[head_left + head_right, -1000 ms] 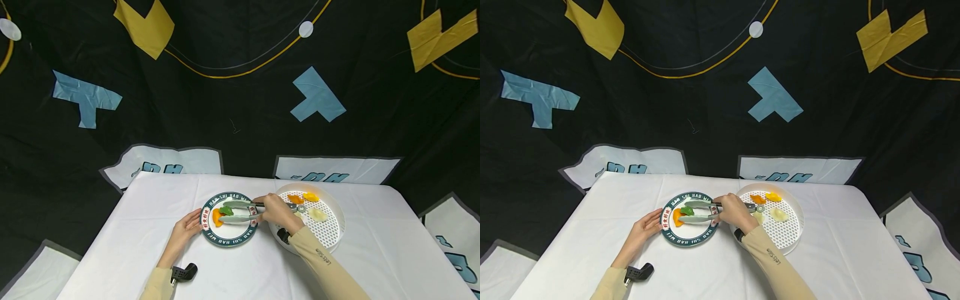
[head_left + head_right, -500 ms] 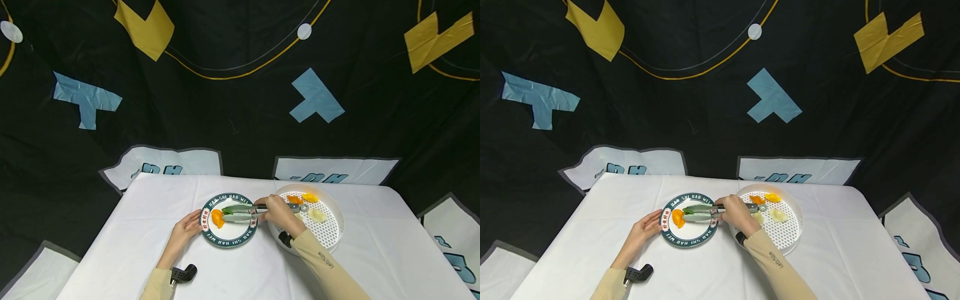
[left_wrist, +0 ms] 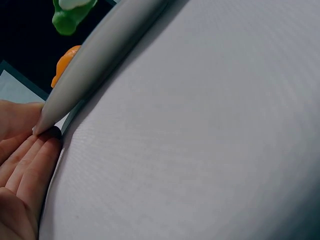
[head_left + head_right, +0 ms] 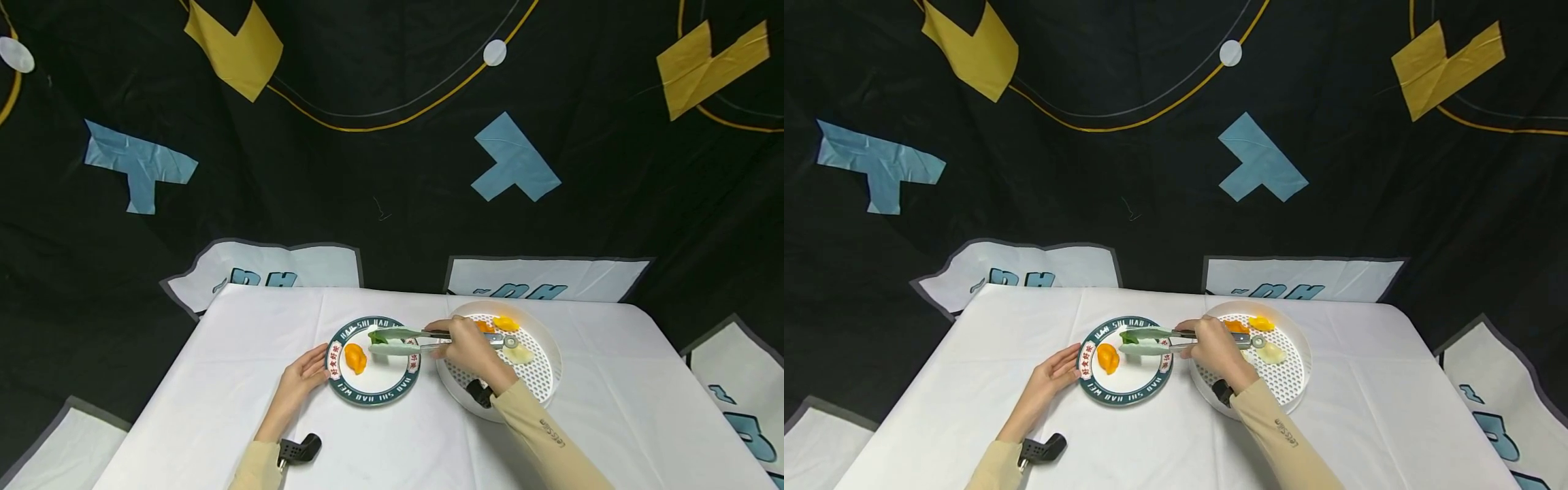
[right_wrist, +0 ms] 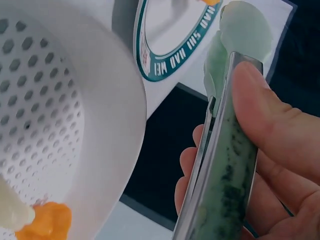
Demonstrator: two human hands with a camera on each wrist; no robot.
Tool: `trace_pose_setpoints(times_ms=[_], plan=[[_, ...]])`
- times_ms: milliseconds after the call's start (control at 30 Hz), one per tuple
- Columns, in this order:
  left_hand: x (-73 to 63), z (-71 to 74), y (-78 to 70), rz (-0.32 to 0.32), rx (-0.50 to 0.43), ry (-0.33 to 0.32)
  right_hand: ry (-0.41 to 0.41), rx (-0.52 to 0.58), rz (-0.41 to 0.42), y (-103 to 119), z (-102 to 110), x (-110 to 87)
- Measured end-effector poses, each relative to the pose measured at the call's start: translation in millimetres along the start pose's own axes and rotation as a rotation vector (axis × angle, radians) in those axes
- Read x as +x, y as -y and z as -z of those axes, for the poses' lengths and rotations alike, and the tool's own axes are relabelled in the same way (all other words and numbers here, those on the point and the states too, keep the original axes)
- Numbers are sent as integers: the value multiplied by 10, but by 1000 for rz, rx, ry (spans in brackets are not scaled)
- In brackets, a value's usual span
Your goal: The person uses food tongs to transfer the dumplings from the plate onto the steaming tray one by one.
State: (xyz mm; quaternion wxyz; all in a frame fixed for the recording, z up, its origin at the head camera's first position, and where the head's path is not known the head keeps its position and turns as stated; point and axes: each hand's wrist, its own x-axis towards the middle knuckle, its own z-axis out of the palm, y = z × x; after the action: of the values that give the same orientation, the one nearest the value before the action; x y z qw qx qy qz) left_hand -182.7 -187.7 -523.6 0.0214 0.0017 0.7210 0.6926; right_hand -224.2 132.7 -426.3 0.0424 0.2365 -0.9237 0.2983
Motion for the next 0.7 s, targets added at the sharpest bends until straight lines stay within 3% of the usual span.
trace_pose_setpoints(times_ms=[433,700], plan=[[-14,-12,-14,-3,-34,9,-40,25,-39,-187,304,-207],[-13,-9,-11,-2,-27,14,-93,-19,-33,-372,502,-374]])
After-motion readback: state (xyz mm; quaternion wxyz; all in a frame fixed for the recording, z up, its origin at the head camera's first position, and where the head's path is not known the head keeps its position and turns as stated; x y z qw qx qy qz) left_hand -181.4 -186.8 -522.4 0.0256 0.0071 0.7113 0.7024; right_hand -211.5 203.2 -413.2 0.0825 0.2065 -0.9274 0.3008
